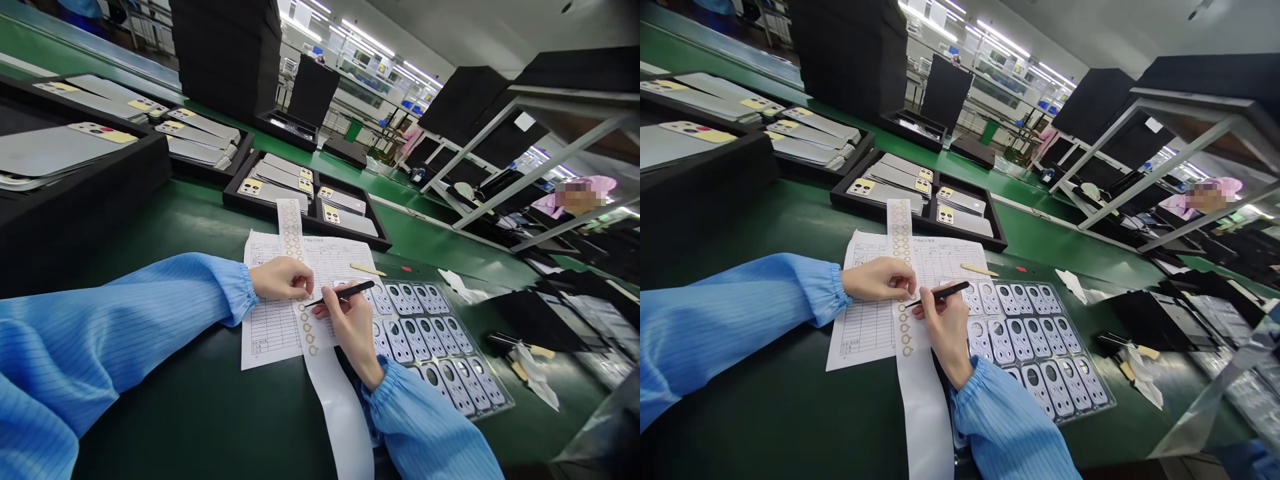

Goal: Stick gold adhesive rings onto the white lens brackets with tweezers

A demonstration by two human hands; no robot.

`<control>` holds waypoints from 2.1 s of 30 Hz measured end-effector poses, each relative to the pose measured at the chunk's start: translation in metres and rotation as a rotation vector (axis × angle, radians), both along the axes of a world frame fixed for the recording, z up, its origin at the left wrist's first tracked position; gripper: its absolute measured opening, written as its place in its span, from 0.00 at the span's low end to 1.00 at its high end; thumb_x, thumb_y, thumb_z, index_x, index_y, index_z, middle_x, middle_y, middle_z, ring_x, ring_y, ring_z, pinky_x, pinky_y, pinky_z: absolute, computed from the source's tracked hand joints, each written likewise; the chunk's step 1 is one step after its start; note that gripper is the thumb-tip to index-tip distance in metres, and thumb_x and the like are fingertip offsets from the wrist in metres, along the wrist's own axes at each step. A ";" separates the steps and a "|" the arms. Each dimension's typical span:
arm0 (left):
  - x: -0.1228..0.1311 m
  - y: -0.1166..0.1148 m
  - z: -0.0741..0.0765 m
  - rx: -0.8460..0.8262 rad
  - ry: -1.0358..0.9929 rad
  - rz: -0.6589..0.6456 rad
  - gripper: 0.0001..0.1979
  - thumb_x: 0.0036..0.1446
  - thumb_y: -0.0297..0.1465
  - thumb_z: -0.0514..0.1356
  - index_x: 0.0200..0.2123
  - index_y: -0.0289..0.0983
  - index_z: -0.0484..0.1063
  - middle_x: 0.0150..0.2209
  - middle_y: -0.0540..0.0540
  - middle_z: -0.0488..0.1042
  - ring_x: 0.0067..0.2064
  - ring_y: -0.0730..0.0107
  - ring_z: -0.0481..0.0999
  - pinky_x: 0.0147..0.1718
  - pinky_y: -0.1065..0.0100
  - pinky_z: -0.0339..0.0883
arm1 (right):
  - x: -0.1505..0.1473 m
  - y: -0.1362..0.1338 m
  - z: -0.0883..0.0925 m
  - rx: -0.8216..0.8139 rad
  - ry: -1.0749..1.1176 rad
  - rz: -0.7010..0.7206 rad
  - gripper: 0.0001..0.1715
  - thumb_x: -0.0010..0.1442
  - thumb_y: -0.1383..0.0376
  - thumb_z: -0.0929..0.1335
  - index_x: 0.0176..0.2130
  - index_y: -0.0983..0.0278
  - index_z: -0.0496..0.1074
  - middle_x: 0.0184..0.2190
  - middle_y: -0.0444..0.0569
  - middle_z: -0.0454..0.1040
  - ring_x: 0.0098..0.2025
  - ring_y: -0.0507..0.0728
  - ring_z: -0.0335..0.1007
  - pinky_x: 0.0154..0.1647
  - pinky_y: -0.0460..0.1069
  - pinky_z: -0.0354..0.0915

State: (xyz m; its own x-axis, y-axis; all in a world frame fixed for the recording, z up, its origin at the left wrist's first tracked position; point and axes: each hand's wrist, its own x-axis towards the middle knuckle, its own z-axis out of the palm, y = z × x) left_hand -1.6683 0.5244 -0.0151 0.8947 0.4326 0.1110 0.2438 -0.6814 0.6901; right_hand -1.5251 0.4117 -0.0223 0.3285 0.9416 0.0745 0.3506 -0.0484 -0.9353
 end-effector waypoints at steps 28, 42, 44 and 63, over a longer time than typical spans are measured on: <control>0.032 -0.111 0.005 0.365 -0.178 -0.578 0.11 0.58 0.23 0.53 0.44 0.29 0.69 0.42 0.41 0.73 0.48 0.59 0.66 0.46 0.60 0.61 | 0.049 -0.137 0.010 -0.089 0.266 -0.441 0.14 0.55 0.56 0.68 0.30 0.65 0.64 0.19 0.41 0.67 0.17 0.51 0.68 0.15 0.42 0.61; 0.033 -0.114 0.001 0.342 -0.131 -0.535 0.10 0.59 0.22 0.52 0.44 0.31 0.67 0.43 0.42 0.74 0.50 0.63 0.67 0.50 0.61 0.54 | 0.045 -0.134 0.010 -0.177 0.169 -0.436 0.14 0.55 0.55 0.67 0.29 0.64 0.65 0.17 0.41 0.66 0.17 0.51 0.67 0.15 0.43 0.61; 0.033 -0.115 0.001 0.340 -0.139 -0.529 0.10 0.59 0.22 0.51 0.44 0.31 0.67 0.43 0.42 0.74 0.50 0.64 0.67 0.50 0.62 0.54 | 0.045 -0.134 0.010 -0.183 0.162 -0.440 0.14 0.56 0.56 0.67 0.29 0.64 0.65 0.18 0.41 0.66 0.17 0.51 0.67 0.16 0.43 0.61; 0.033 -0.114 0.002 0.300 -0.146 -0.538 0.11 0.59 0.20 0.52 0.45 0.30 0.66 0.44 0.42 0.73 0.51 0.64 0.66 0.50 0.62 0.51 | 0.043 -0.134 0.013 -0.204 0.102 -0.437 0.13 0.56 0.56 0.66 0.29 0.63 0.66 0.18 0.42 0.69 0.16 0.50 0.63 0.17 0.44 0.60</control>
State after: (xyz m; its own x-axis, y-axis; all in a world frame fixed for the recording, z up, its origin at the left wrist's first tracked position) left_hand -1.6352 0.4109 -0.0132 0.9448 -0.1426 0.2948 -0.2690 -0.8513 0.4504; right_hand -1.4821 0.2775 -0.0095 0.6918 0.7064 -0.1499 0.1642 -0.3560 -0.9200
